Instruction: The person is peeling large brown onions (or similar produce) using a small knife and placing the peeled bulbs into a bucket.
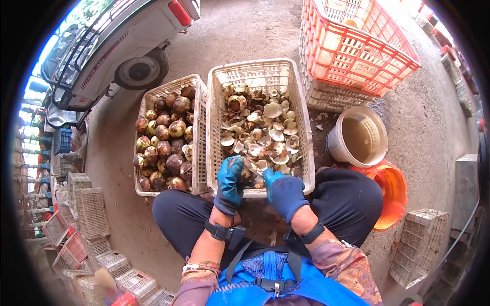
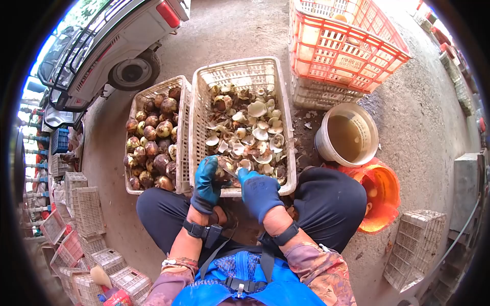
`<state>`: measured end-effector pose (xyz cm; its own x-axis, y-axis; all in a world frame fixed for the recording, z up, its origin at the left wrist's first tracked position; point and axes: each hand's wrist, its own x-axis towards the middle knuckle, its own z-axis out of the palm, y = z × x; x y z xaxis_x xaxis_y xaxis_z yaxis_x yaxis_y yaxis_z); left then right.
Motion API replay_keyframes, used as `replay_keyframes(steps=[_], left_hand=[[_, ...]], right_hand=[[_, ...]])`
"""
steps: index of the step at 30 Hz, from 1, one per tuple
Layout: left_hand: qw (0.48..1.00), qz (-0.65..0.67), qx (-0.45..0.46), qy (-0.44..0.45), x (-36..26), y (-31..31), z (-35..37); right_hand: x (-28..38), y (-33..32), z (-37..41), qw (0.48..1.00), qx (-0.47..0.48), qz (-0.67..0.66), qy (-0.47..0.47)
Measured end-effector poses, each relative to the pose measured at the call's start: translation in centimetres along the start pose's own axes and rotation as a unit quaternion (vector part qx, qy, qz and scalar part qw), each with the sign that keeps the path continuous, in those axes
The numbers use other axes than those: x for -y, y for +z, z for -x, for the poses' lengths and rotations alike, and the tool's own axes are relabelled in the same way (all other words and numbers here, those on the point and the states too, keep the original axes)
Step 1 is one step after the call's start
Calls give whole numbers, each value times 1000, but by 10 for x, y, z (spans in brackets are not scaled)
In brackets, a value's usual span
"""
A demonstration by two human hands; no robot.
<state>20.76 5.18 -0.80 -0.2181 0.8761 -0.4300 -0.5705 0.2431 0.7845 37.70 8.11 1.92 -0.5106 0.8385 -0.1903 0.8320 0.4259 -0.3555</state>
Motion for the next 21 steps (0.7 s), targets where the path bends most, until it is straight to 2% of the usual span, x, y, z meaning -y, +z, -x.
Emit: replay_keyframes(steps=[4, 7, 10, 11, 12, 13, 14, 17, 20, 21], left_hand=[[1000, -1, -2, 14, 5, -4, -3], [999, 38, -13, -1, 6, -2, -3], [998, 31, -45, 4, 16, -3, -9], [988, -93, -83, 94, 20, -1, -12], [952, -214, -118, 183, 25, 3, -17], [893, -330, -150, 267, 29, 7, -20], [885, -331, -185, 270, 32, 9, -21], [974, -135, -170, 66, 14, 22, -8], [989, -62, -127, 36, 14, 10, -14], [993, -38, -113, 25, 14, 5, -15]], right_hand=[[-1, 1, -7, 999, 43, 11, 26], [-13, 25, -12, 993, 1, -115, -9], [-13, 38, -13, 987, -8, -157, 16], [-12, 40, -14, 990, -2, -131, 43], [-7, 37, -16, 992, 3, -105, 70], [-5, 35, -18, 992, 8, -79, 98], [-8, 35, -21, 995, -6, -56, 87], [-13, 39, -23, 997, -20, -19, 67], [-10, 36, -26, 996, 12, -55, 76], [-10, 39, -25, 991, 1, -111, 77]])
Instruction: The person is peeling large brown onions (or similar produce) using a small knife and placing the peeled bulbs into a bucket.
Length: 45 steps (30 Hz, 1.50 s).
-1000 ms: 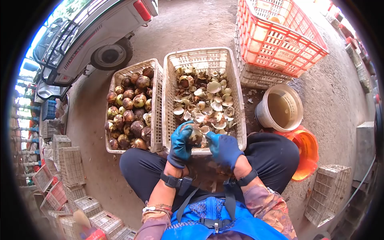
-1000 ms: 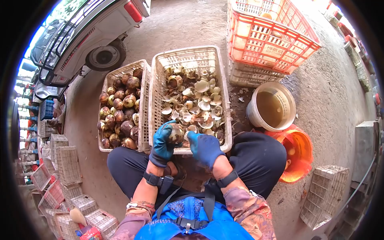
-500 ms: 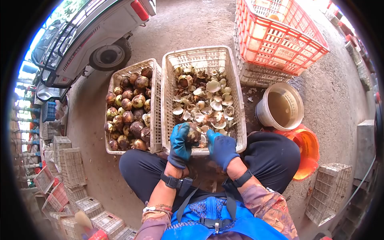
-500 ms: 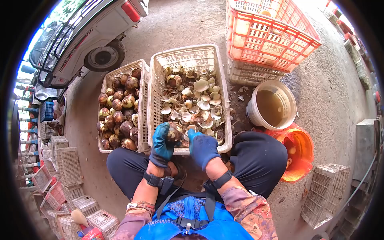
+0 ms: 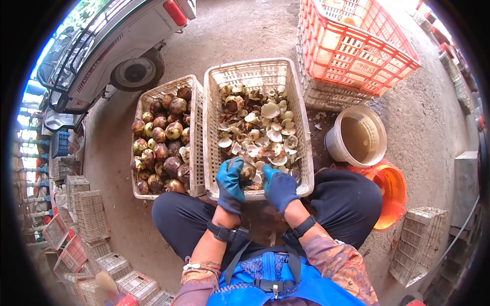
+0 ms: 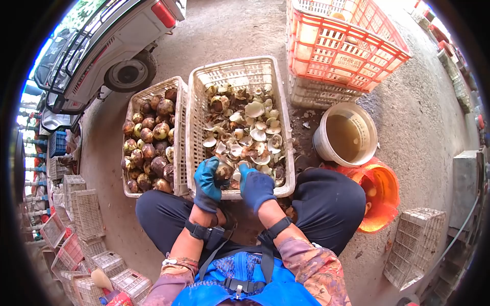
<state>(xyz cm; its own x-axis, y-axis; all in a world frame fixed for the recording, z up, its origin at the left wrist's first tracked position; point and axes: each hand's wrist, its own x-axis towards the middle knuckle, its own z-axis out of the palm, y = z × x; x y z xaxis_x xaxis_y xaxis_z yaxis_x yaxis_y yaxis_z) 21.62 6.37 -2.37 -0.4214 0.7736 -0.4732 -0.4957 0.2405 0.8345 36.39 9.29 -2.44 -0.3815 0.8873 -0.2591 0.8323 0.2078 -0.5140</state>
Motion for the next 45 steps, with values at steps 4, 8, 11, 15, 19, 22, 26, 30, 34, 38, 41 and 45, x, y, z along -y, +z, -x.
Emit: replay_keyframes(steps=[4, 8, 11, 15, 19, 22, 26, 30, 34, 38, 41, 45], left_hand=[[996, 68, 36, -36, 4, -4, -1], [991, -114, -10, 70, 8, 4, 5], [995, -64, 20, 68, 5, 9, 11], [994, -37, 70, 74, 10, -3, 4], [985, 95, 145, -2, -1, -4, 10], [976, 116, 186, -7, 3, -12, 2], [979, 93, 181, -5, 11, -15, -1], [972, 120, 201, -13, 1, -10, 8], [955, 201, 210, -55, -8, -12, 11], [944, 258, 198, -51, -27, -9, 14], [937, 285, 204, -9, -28, -8, 9], [944, 231, 234, 25, -31, -5, 13]], right_hand=[[-5, 33, 2, 974, -41, -224, 17], [-5, 33, 0, 978, -43, -193, 72], [2, -5, -2, 994, -26, -86, 62], [-28, 24, -17, 909, -19, -411, 68], [-25, -16, -11, 718, 88, -683, 105], [-16, -30, -8, 725, 91, -676, 94], [-1, -32, -6, 778, 20, -627, 33], [-2, 9, -14, 792, -60, -605, 50], [-7, -6, -22, 661, -120, -729, 133], [-18, -23, -23, 728, -143, -666, 79], [-12, -19, -9, 787, -25, -608, 103], [18, -31, 9, 724, 137, -672, 77]])
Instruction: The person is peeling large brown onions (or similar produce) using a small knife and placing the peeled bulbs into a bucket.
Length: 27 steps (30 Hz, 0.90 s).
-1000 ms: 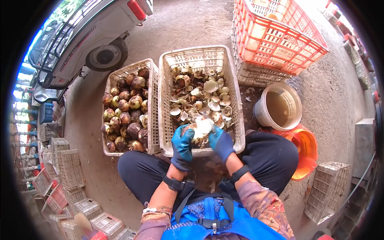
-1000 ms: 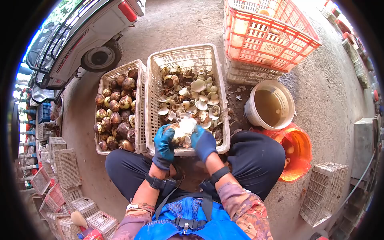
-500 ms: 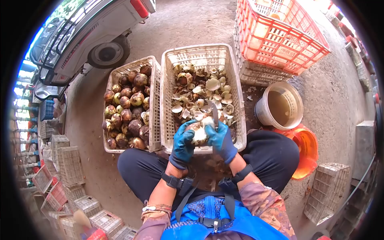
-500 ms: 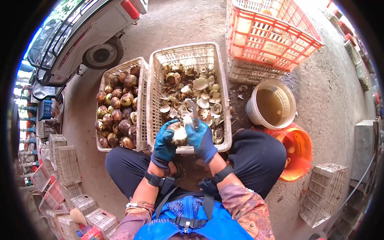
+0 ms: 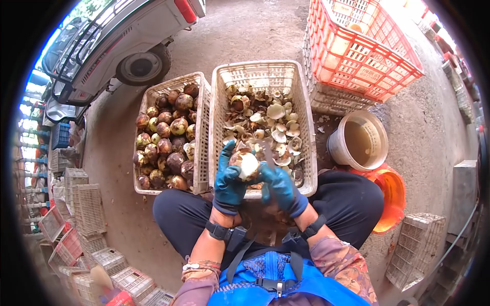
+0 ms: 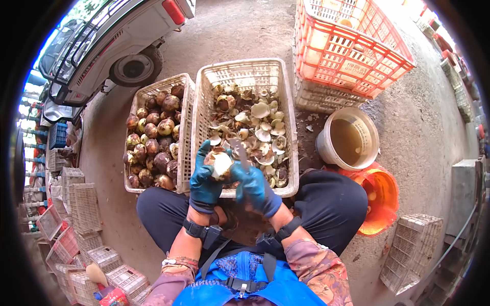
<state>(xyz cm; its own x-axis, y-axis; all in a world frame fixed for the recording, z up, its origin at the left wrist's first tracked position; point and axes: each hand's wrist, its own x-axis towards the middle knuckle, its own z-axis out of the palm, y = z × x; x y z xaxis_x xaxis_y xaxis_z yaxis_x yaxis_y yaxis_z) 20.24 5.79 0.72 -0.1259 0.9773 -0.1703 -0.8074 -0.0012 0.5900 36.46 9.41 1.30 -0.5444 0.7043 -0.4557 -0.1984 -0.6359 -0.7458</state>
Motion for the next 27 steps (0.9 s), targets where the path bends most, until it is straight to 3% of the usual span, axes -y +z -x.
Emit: replay_keyframes(steps=[2, 5, 6, 10, 14, 17, 18, 23, 27], left_hand=[[999, -44, 23, 22, 3, 0, 0], [996, -80, 20, -17, 1, 2, -1], [998, -20, 18, -57, 0, 5, 1], [989, 51, 30, -136, 3, 2, 8], [989, 144, -10, -45, 13, 2, 4], [977, 188, 17, -103, 13, -26, -2], [989, 124, -3, -79, 9, -15, -2], [994, 48, -77, -67, 6, -7, -5], [989, 46, -117, -73, 12, -13, -8]], right_hand=[[-5, 5, -2, 999, 28, 15, -27], [3, 4, 1, 990, 3, 27, -138], [-6, 1, -6, 981, 0, 46, -190], [-21, -5, -7, 971, 15, 11, -238], [-22, -8, -4, 965, -4, 95, -245], [-20, -5, -3, 948, 1, 166, -272], [-22, -4, -4, 938, -2, 195, -286], [-20, -4, -5, 903, -55, 296, -307], [-16, 3, 2, 812, -152, 474, -305]])
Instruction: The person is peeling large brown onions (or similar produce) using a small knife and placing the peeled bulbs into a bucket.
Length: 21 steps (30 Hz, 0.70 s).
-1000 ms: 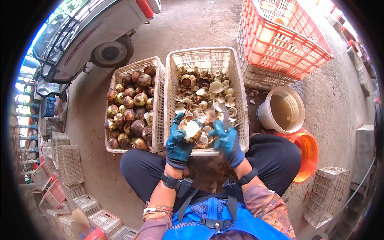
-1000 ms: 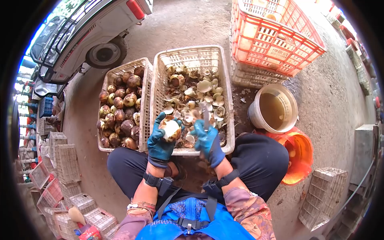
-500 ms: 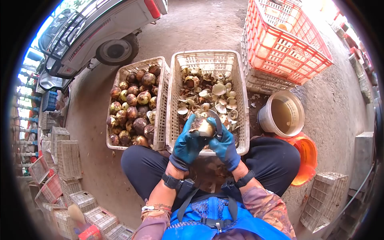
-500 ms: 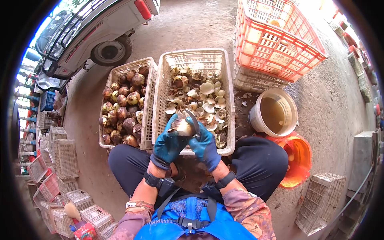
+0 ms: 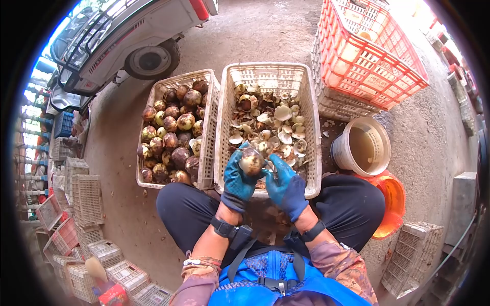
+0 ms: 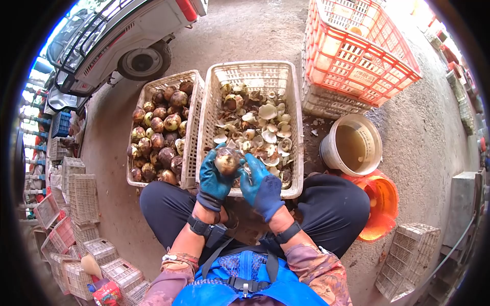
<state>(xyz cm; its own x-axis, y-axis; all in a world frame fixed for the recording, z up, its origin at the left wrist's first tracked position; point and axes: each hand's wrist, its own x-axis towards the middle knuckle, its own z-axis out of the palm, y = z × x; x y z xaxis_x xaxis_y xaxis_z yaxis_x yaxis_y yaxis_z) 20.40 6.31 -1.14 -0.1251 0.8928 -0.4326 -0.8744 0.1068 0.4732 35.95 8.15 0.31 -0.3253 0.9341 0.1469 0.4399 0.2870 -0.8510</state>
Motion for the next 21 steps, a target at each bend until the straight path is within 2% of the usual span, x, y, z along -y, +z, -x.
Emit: replay_keyframes(steps=[2, 6, 8, 12, 15, 21], left_hand=[[1000, 1, -14, 14, 3, 1, -1], [995, -10, -86, 48, 8, 3, -6], [996, -6, -88, 33, 6, 3, -6], [992, -21, -122, 30, 9, 4, -5], [990, -58, -112, 60, 14, -3, -8], [988, -75, -127, 50, 13, -3, -7]], right_hand=[[-7, 6, 4, 997, 0, 57, -44], [1, 6, 6, 989, 49, 139, -34], [0, 7, 6, 983, 58, 167, -48], [1, 13, 8, 960, 97, 263, -10], [-1, 19, 10, 944, 117, 308, 2], [0, 23, 10, 925, 134, 356, 8]])
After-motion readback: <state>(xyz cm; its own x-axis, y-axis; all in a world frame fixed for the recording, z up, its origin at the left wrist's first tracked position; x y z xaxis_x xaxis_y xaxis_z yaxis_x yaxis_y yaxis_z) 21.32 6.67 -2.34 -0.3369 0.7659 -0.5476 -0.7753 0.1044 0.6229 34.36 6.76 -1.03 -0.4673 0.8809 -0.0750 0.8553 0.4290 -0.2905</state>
